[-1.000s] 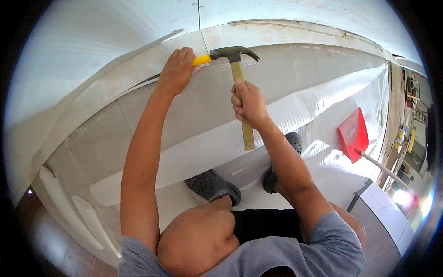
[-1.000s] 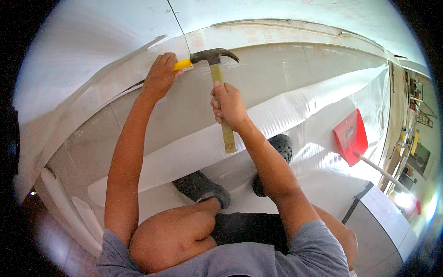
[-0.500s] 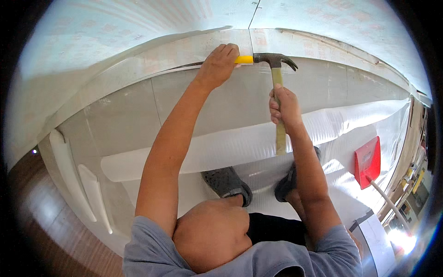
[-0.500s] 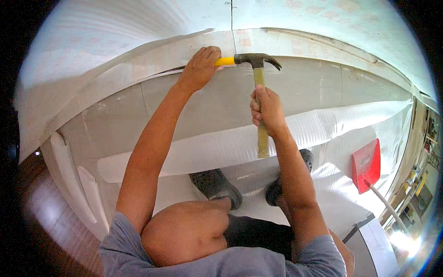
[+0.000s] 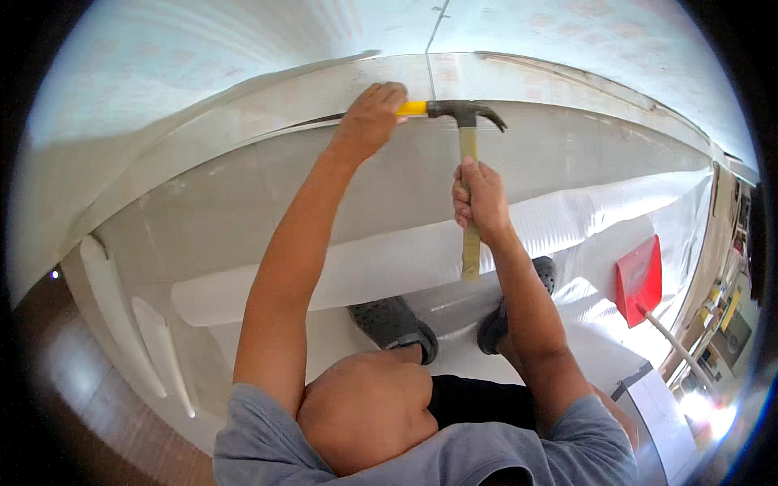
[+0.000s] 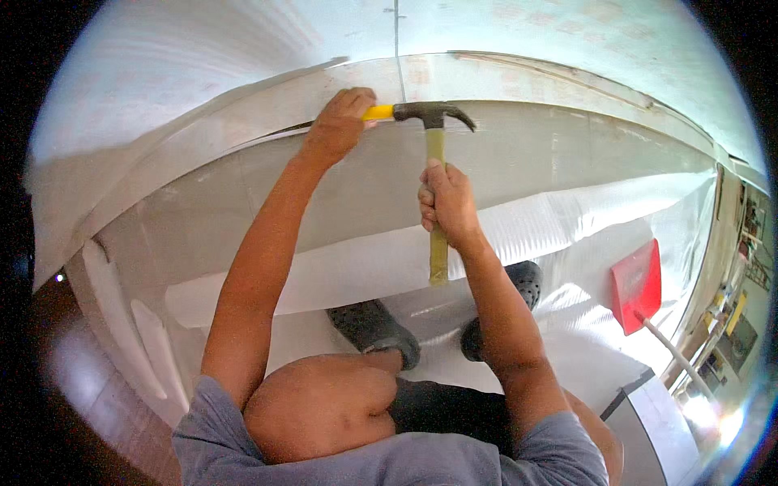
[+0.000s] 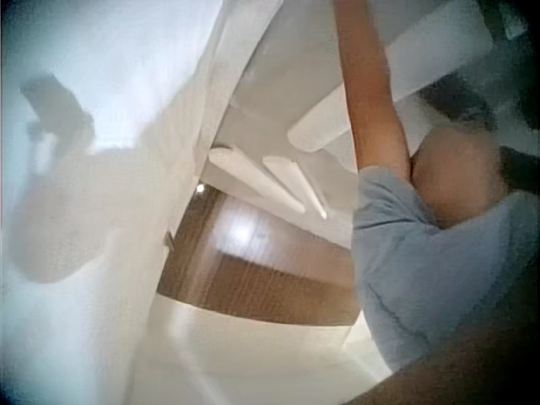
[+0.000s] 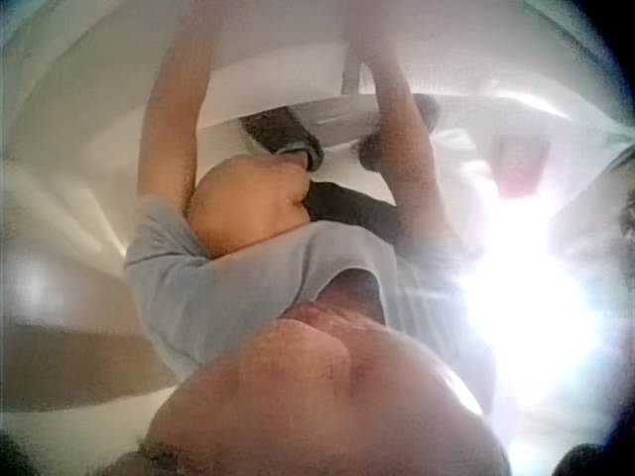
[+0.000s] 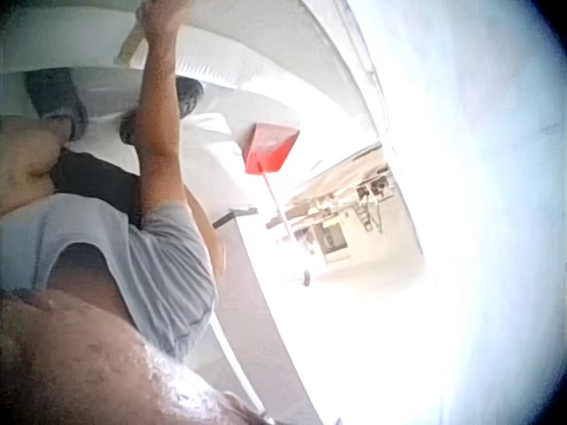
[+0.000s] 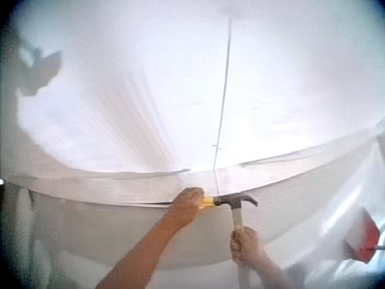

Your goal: The person uses a hammer and a yellow-handled scraper to tap along the seam where the wall meets the floor, moving along the perimeter while squatting.

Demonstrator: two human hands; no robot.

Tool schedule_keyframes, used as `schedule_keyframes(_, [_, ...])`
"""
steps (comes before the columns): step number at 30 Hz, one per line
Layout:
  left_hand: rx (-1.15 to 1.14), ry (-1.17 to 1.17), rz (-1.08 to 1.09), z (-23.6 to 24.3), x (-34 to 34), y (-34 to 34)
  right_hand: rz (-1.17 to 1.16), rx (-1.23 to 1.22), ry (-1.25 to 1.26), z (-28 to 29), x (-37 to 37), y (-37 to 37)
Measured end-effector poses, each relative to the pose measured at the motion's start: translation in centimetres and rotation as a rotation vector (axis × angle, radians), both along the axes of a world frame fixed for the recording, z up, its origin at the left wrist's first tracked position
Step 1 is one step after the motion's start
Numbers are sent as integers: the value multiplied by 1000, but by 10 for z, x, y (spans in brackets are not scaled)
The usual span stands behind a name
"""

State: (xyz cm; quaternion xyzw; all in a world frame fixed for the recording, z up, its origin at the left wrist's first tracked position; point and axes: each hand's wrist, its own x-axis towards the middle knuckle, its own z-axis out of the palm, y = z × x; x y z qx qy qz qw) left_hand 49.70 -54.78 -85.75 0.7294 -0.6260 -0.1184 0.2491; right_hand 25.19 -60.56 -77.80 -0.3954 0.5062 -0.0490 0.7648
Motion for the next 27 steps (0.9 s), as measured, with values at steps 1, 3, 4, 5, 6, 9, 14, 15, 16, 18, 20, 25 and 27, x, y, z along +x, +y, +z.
schedule_keyframes(1, [-3,2,10,-3,2,1,-49,0,2,2,0,0])
schedule_keyframes(3, [-9,5,31,-10,1,3,-144,1,6,3,0,1])
schedule_keyframes(4, [2,42,19,-4,-4,5,-267,-1,-19,1,-2,8])
schedule_keyframes(5, [5,40,-3,1,-3,2,-188,-3,-15,0,0,7])
schedule_keyframes(6, [7,38,-25,6,0,0,-108,-5,-12,-1,2,4])
schedule_keyframes(9, [7,0,-21,7,1,9,-56,1,-28,-2,3,8])
schedule_keyframes(14, [1,30,44,4,-4,9,-40,-20,-26,3,6,6])
schedule_keyframes(15, [1,34,58,4,-4,12,23,-8,-2,6,6,5])
schedule_keyframes(16, [-8,38,75,2,-4,10,24,-4,-1,6,4,3])
schedule_keyframes(18, [8,19,103,0,-11,11,26,5,0,7,-3,6])
schedule_keyframes(20, [14,13,114,1,-17,11,-57,11,17,8,-7,12])
schedule_keyframes(25, [-83,14,62,-6,-28,33,-130,12,-4,-4,-17,28])
schedule_keyframes(27, [-104,11,93,-4,-30,27,-121,-22,-20,-10,-21,29])
